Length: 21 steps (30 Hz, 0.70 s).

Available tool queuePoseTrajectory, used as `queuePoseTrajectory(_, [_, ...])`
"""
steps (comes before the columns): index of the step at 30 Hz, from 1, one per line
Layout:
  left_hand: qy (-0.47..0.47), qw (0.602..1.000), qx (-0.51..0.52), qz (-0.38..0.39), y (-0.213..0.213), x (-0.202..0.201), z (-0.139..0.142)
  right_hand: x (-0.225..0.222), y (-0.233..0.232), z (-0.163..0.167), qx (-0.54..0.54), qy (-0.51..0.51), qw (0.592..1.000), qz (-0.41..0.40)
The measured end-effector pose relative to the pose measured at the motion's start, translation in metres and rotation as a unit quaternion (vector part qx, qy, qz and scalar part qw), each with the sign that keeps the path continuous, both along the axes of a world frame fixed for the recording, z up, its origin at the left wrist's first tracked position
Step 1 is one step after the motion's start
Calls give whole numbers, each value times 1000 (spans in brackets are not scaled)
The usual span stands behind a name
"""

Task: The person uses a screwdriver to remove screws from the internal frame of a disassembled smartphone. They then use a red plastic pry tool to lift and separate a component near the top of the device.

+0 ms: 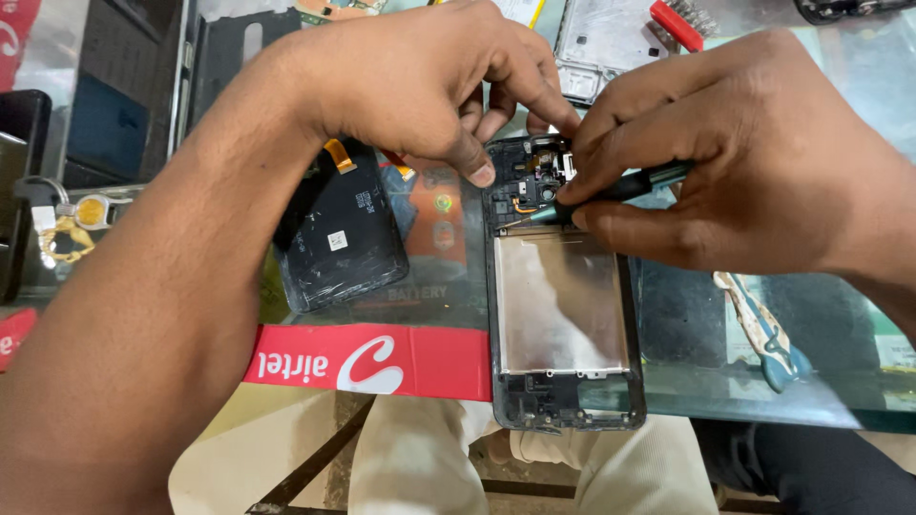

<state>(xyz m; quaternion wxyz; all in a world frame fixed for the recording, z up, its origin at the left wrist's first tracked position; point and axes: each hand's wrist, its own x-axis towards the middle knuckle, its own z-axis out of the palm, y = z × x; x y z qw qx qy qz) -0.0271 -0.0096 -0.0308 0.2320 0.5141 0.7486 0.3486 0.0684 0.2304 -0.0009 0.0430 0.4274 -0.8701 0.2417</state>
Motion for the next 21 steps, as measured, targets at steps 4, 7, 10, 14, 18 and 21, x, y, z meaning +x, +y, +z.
queuePoseTrajectory(4, [-12,1000,-13,20,-1,0,0,-1,2,-2,4,27,999,22])
queuePoseTrajectory(7, [-17,1000,-5,1,-2,-1,0,-1,2,-3,-4,-5,1000,14])
queuePoseTrajectory(10, [1,1000,13,-4,-1,-1,-2,0,1,-4,-26,-4,999,27])
queuePoseTrajectory(14, [7,1000,5,1,-4,-2,-3,0,-1,-4,3,-7,1000,-10])
queuePoseTrajectory(18, [7,1000,-1,2,-2,-2,-2,1,-2,-4,-15,-14,1000,-1])
queuePoseTrajectory(21, [-5,1000,-10,14,-2,0,-3,1,-2,-4,-20,-9,1000,9])
